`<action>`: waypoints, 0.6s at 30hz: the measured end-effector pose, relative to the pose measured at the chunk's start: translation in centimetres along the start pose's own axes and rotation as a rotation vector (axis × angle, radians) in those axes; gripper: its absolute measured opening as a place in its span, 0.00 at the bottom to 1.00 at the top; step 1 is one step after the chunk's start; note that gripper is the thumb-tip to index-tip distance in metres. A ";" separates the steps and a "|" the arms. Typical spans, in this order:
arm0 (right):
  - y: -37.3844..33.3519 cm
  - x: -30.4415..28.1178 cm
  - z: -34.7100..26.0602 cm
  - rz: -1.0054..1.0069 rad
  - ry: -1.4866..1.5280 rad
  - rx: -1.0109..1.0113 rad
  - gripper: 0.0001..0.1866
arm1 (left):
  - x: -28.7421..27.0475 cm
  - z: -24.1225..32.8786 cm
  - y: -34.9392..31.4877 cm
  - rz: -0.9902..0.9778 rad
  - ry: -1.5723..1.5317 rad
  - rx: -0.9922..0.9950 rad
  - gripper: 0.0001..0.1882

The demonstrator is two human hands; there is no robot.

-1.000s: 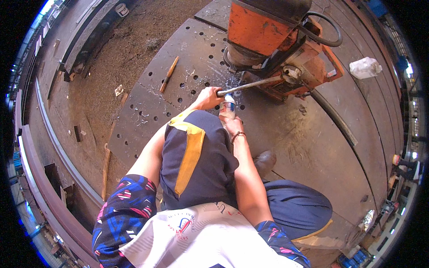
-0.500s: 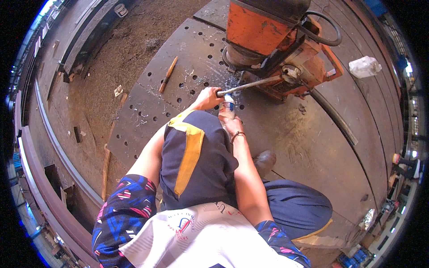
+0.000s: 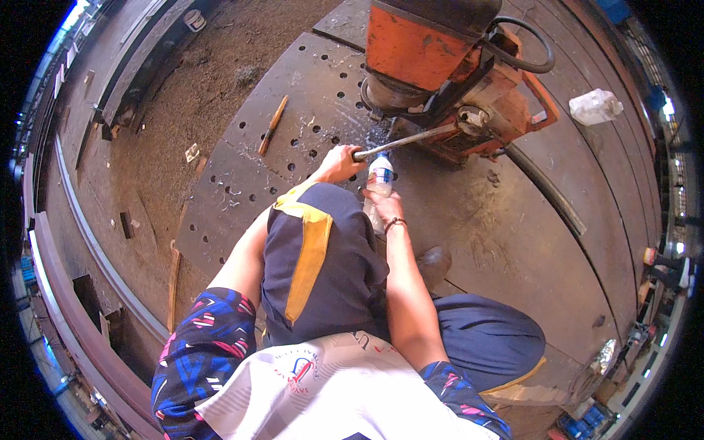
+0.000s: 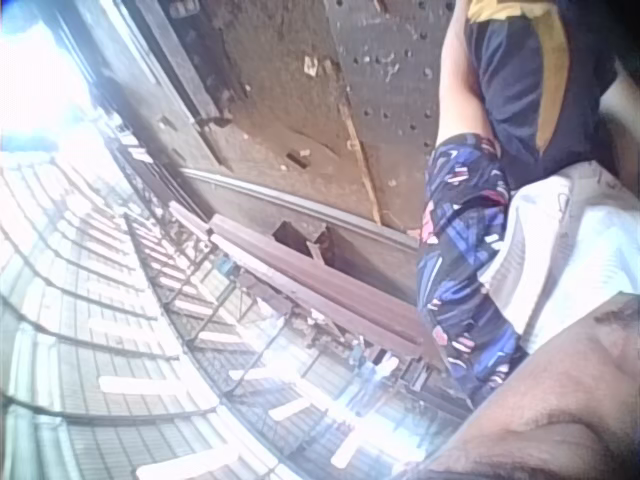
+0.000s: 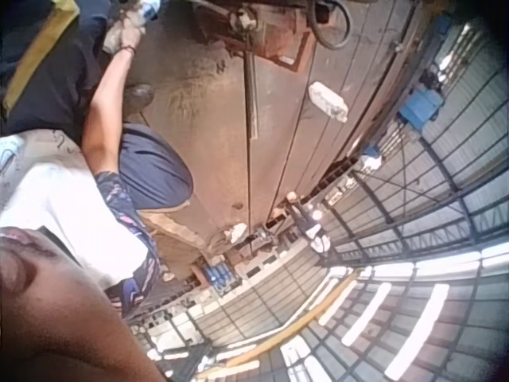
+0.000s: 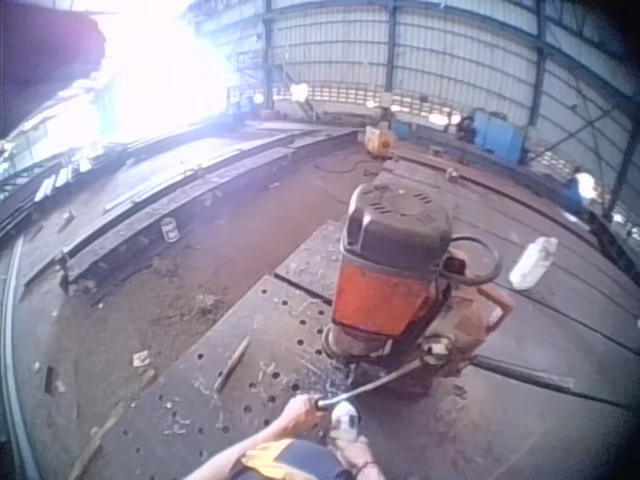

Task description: The person operates a handheld drill to create holes in a large metal plate, periodically applying liquid from a bottle to the drilling area. The person remains seated on the floor throughout the task.

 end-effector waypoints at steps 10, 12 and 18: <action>-0.3 -1.0 -0.4 0.050 -0.053 0.044 0.30 | 0.7 0.0 0.6 -0.045 -0.029 -0.018 0.18; -0.2 -1.4 0.2 0.065 -0.046 0.044 0.30 | 1.6 0.3 0.8 -0.081 -0.042 -0.028 0.18; -1.0 -2.4 0.1 0.057 0.053 0.030 0.29 | 5.1 -0.1 0.6 -0.013 -0.148 0.033 0.17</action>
Point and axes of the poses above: each hand's wrist, its own y-axis towards the middle knuckle, its own x-axis out of the palm, z = x × y, the point moved 1 cm from there along y, towards the middle knuckle, and after that the axes turned 9 degrees about -x, right-handed, at the moved point
